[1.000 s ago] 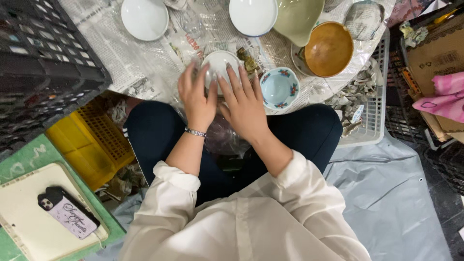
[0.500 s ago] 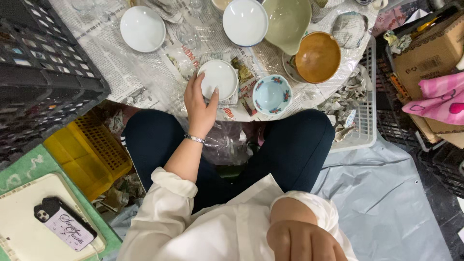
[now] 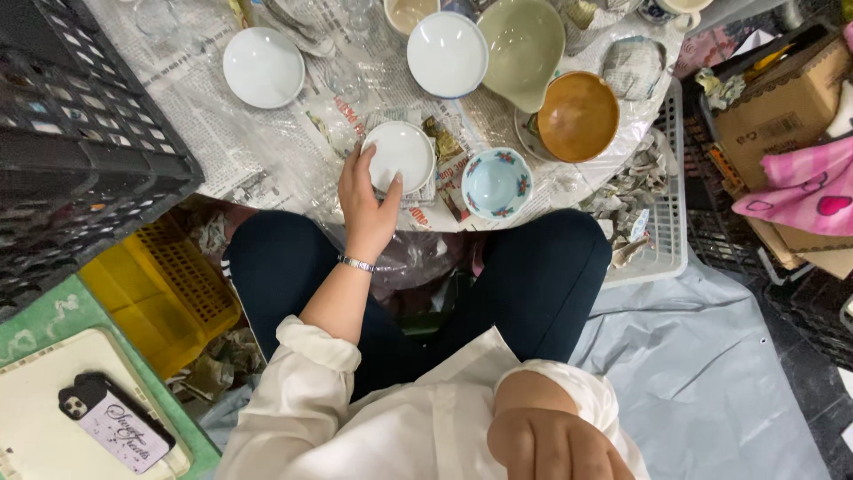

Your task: The person wraps small ceramic dishes and bowls individually in newspaper. They fold the paper around each item, tuck the edges, and place the wrapped items into a nearby basket.

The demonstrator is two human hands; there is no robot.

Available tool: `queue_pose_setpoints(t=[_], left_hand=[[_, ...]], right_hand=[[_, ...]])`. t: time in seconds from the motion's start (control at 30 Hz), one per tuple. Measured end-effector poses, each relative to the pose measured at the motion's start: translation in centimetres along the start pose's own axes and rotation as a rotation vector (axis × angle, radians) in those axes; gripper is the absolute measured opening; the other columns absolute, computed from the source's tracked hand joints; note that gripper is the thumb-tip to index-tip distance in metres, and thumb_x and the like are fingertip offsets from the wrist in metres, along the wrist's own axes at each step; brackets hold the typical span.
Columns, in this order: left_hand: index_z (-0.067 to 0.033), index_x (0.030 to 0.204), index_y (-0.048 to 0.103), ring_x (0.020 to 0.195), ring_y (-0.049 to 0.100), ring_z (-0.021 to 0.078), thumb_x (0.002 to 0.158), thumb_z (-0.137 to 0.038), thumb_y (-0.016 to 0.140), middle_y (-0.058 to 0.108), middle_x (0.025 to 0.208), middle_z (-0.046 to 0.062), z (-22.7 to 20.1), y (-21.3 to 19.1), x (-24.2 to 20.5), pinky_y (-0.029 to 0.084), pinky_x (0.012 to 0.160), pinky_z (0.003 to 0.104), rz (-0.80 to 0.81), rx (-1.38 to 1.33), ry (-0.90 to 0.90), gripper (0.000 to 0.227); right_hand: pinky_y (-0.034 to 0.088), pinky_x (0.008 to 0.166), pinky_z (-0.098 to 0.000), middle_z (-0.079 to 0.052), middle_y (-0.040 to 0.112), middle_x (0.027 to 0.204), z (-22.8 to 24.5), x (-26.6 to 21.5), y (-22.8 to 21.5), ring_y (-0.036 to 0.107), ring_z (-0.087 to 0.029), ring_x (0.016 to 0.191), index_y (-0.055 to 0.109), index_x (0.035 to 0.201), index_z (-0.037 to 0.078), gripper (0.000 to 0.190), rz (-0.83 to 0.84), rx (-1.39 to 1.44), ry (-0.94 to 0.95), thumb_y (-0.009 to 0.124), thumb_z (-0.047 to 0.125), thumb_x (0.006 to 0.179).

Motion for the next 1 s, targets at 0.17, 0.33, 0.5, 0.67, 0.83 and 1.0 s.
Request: queue_pose_setpoints(t=[0.17,0.33,0.5,0.67,0.83,1.0], left_hand=[[-0.0073,0.148,0.047,0.146,0.039,0.0441,0.099,-0.022,0.072,0.041,0.156,0.027,0.1,0.1,-0.2,0.032,0.121,0.053,0.009,-0.018,-0.018,0.058],[-0.008,0.148,0.048,0.145,0.038,0.045,0.098,-0.023,0.073,0.04,0.155,0.028,0.0,0.1,0.0,0.031,0.119,0.054,0.023,0.008,-0.044,0.058],[-0.0077,0.147,0.048,0.146,0.038,0.0442,0.099,-0.023,0.073,0.04,0.156,0.027,0.1,0.1,-0.1,0.033,0.12,0.053,0.016,-0.013,-0.041,0.056],[-0.007,0.147,0.049,0.145,0.038,0.0438,0.098,-0.022,0.073,0.04,0.156,0.027,0.1,0.1,-0.1,0.032,0.12,0.053,0.014,-0.027,-0.04,0.056],[-0.0071,0.146,0.049,0.147,0.038,0.0435,0.098,-0.02,0.073,0.04,0.157,0.026,0.1,-0.3,-0.2,0.033,0.121,0.053,0.014,-0.054,-0.027,0.056],[-0.007,0.143,0.053,0.147,0.037,0.0442,0.098,-0.017,0.073,0.039,0.158,0.025,-0.1,-0.5,-0.3,0.032,0.121,0.053,0.008,-0.012,-0.045,0.049]], right_hand=[[0.052,0.076,-0.0354,-0.002,0.057,0.104,0.2,-0.9,0.7,0.061,-0.02,0.09,0.065,0.115,0.015,0.025,-0.01,0.033,-0.008,0.041,0.014,0.109],[0.055,0.078,-0.0359,-0.003,0.061,0.109,1.0,-1.6,0.1,0.063,-0.02,0.093,0.067,0.115,0.013,0.026,-0.036,-0.014,-0.045,0.042,0.012,0.107],[0.052,0.078,-0.0371,-0.005,0.058,0.11,1.0,-2.3,1.2,0.064,-0.022,0.091,0.064,0.117,0.011,0.022,-0.114,0.018,-0.047,0.045,0.015,0.109],[0.053,0.077,-0.0359,-0.004,0.062,0.101,2.5,-2.2,-0.9,0.065,-0.02,0.087,0.064,0.111,0.012,0.024,0.064,-0.006,0.029,0.042,0.021,0.109],[0.046,0.087,-0.0334,-0.004,0.061,0.107,6.1,-2.8,-10.9,0.06,-0.019,0.092,0.058,0.113,0.012,0.013,-0.901,-0.653,0.279,0.057,0.025,0.111],[0.054,0.103,-0.0371,-0.016,0.058,0.154,13.7,-2.5,-31.4,0.068,-0.026,0.129,0.05,0.151,0.008,0.043,-1.023,-1.523,0.548,0.062,0.009,0.11]])
Point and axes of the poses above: each hand's wrist, its own x-axis towards the middle knuckle, its own y-axis out of the palm, z = x × y, the point moved 5 cm from there along x, towards the middle knuckle
